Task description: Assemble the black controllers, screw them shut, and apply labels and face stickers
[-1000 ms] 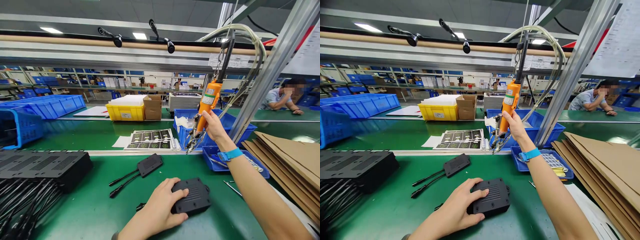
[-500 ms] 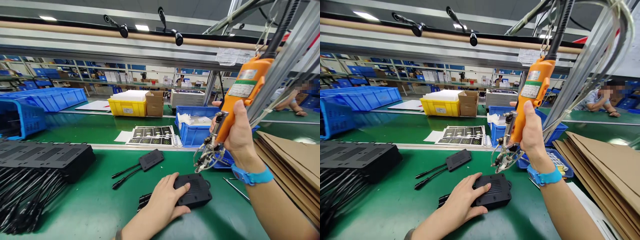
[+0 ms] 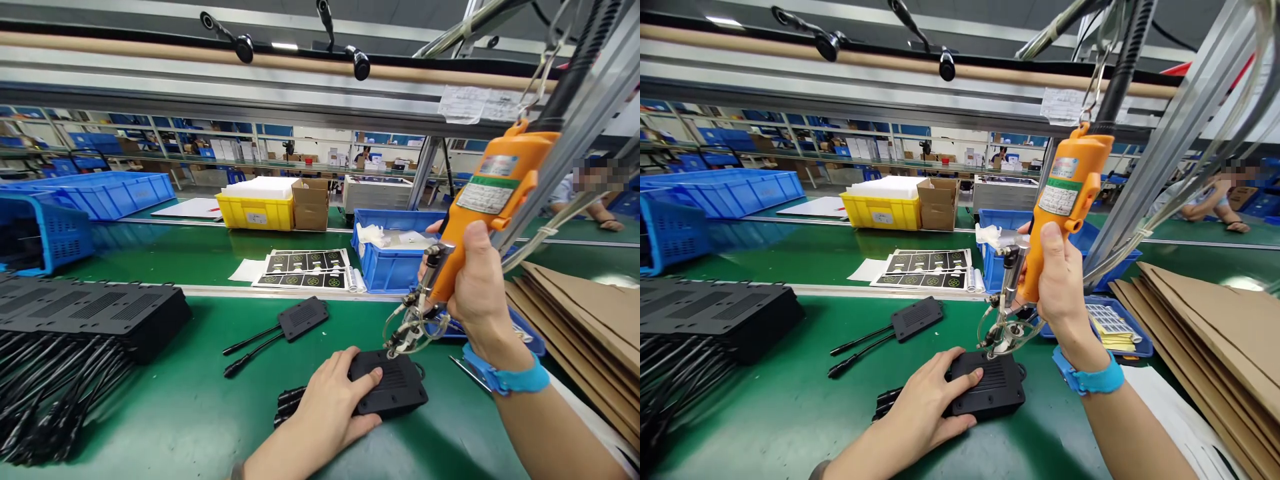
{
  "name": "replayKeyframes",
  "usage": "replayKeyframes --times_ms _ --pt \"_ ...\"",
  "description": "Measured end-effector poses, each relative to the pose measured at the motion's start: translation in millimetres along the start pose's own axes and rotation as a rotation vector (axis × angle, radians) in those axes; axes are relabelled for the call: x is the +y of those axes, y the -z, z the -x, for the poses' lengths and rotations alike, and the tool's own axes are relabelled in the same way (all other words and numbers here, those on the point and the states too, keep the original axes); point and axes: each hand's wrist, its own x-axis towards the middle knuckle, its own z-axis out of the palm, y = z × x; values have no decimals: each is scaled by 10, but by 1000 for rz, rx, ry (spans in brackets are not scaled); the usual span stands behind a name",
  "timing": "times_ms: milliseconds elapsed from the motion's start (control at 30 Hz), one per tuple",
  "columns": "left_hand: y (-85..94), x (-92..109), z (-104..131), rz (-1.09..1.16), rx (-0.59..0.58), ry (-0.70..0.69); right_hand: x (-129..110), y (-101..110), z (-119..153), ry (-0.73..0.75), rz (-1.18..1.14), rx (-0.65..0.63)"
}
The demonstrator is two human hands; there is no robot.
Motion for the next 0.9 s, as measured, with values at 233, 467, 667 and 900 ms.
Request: replayKeyframes --times_ms 233,467,667,900 --pt "-72 -39 33 -80 105 -67 9 14 42 -2 33 -9" --pt "-296 -25 43 -381 218 -157 145 52 104 2 33 9" --pt "-442 -23 52 -480 247 -126 212 96 195 50 -47 -1" --pt "-327 16 -85 -419 124 -73 -369 128 -30 167 86 97"
